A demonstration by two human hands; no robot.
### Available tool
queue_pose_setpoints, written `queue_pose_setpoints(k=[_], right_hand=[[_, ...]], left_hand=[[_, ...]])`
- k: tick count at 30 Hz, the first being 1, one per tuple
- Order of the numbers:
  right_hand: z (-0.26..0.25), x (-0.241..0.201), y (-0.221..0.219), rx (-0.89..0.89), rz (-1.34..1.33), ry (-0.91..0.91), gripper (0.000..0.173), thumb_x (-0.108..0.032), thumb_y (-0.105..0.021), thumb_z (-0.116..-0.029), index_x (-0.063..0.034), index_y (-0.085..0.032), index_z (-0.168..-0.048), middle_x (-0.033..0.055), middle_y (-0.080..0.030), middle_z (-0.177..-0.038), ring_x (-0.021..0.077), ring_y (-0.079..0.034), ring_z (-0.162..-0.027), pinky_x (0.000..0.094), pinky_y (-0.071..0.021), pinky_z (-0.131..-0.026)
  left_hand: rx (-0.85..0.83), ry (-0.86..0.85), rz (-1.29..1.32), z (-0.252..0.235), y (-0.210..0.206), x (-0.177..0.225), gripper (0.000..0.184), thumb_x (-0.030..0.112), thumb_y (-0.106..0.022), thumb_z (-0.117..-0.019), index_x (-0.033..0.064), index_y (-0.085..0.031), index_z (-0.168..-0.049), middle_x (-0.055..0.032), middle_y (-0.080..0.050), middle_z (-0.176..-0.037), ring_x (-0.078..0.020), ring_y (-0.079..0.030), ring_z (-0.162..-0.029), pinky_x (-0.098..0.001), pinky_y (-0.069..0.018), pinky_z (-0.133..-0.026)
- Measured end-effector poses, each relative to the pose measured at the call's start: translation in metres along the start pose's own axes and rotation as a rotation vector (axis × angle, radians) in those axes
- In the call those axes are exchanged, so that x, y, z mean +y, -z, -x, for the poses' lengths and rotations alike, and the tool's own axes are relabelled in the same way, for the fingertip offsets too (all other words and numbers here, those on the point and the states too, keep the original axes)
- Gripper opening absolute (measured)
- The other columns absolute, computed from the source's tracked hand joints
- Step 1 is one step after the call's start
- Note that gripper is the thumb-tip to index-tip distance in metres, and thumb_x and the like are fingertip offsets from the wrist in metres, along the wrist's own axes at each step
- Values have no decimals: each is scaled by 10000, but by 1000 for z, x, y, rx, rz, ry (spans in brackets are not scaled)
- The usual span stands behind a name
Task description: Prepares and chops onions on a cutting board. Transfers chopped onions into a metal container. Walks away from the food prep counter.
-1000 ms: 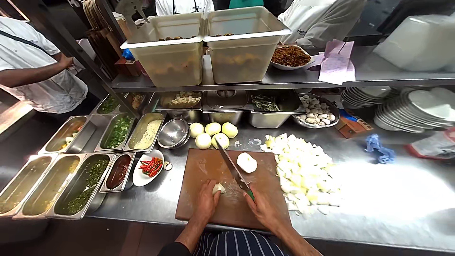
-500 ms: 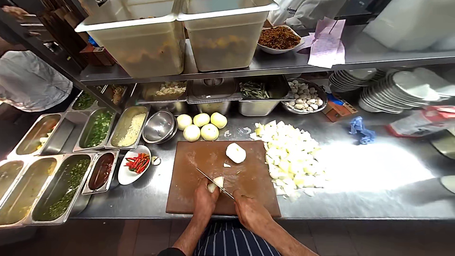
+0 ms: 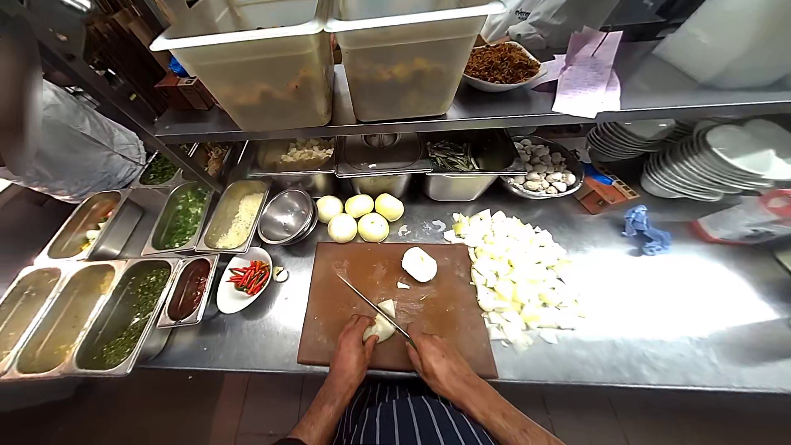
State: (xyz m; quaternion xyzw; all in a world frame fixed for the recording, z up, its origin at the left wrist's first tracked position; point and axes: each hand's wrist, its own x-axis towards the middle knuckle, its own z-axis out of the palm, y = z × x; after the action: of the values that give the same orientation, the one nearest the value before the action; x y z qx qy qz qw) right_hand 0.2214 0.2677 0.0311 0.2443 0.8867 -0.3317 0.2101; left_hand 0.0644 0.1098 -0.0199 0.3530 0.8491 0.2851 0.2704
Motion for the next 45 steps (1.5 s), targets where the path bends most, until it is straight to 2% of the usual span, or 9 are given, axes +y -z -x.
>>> queue_pose_setpoints(k=[5, 12, 20, 27, 30, 33, 36, 41, 45], right_hand=[[17, -35, 37, -207, 120, -129, 333, -272, -420, -1064, -81, -511, -1322, 207, -693, -1067, 407, -697, -1038, 587, -558, -847], [-28, 2, -19, 12, 2, 13, 343, -336, -390, -1073, -107, -535, -1284, 162, -704, -975, 364, -718, -954, 553, -572, -825], [20, -37, 32, -169, 95, -63, 335, -305, -409, -1071, -72, -520, -1284, 187, -692, -1014, 387, -702, -1006, 557, -561, -840], [-27, -6, -34, 18, -19, 68, 335, -320, -398, -1066, -101, -544, -1273, 165, -708, -951, 370, -722, -926, 555, -575, -805], [-5, 16, -35, 195, -180, 90, 380, -419, -410, -1071, -93, -586, -1156, 121, -675, -830, 309, -708, -805, 511, -573, -736], [27, 46, -32, 385, -364, -27, 404, -451, -478, -1048, -82, -615, -1141, 76, -650, -757, 244, -669, -691, 468, -567, -655], [56, 85, -33, 533, -556, -174, 374, -405, -526, -1035, -70, -614, -1175, 61, -633, -715, 210, -632, -586, 444, -560, -568], [115, 132, -43, 670, -782, -420, 351, -355, -543, -1035, -38, -576, -1182, 89, -624, -678, 235, -628, -523, 457, -568, -519], [145, 158, -61, 753, -867, -527, 364, -335, -559, -1031, -32, -579, -1232, 98, -637, -708, 240, -635, -553, 466, -570, -541]], left_hand=[[26, -32, -33, -8, -1, -1, 273, 223, -702, -933, 78, -740, -1161, -92, -709, -1215, -207, -677, -1134, -376, -531, -1040], [35, 55, -85, 4, -5, -1, 366, 238, -674, -930, 127, -683, -1278, -112, -677, -1237, -247, -663, -1138, -422, -539, -1024], [81, 103, -26, 1, -9, 5, 329, 283, -720, -909, 65, -717, -1156, -106, -687, -1140, -170, -713, -933, -332, -607, -882], [134, 111, 77, 9, -13, -2, 274, 241, -743, -899, 42, -698, -1081, -96, -690, -1070, -152, -715, -896, -317, -624, -842], [216, -123, -10, -2, -10, -19, 494, 399, -785, -867, 51, -682, -1202, -126, -678, -1245, -219, -661, -1163, -383, -555, -1012], [72, -343, -135, -35, -14, -16, 1031, 696, -808, -720, 112, -496, -1510, -169, -384, -1623, -299, -334, -1529, -454, -349, -1239], [-47, -411, -198, -64, -38, 10, 1119, 815, -730, -699, 149, -445, -1552, -144, -275, -1682, -272, -205, -1580, -425, -266, -1282], [62, -452, -211, -70, -111, 68, 914, 736, -703, -797, 86, -590, -1430, -222, -432, -1579, -378, -351, -1510, -514, -293, -1251], [67, -533, -264, -83, -177, 131, 901, 732, -670, -824, 99, -567, -1458, -199, -451, -1573, -398, -330, -1514, -516, -297, -1249]])
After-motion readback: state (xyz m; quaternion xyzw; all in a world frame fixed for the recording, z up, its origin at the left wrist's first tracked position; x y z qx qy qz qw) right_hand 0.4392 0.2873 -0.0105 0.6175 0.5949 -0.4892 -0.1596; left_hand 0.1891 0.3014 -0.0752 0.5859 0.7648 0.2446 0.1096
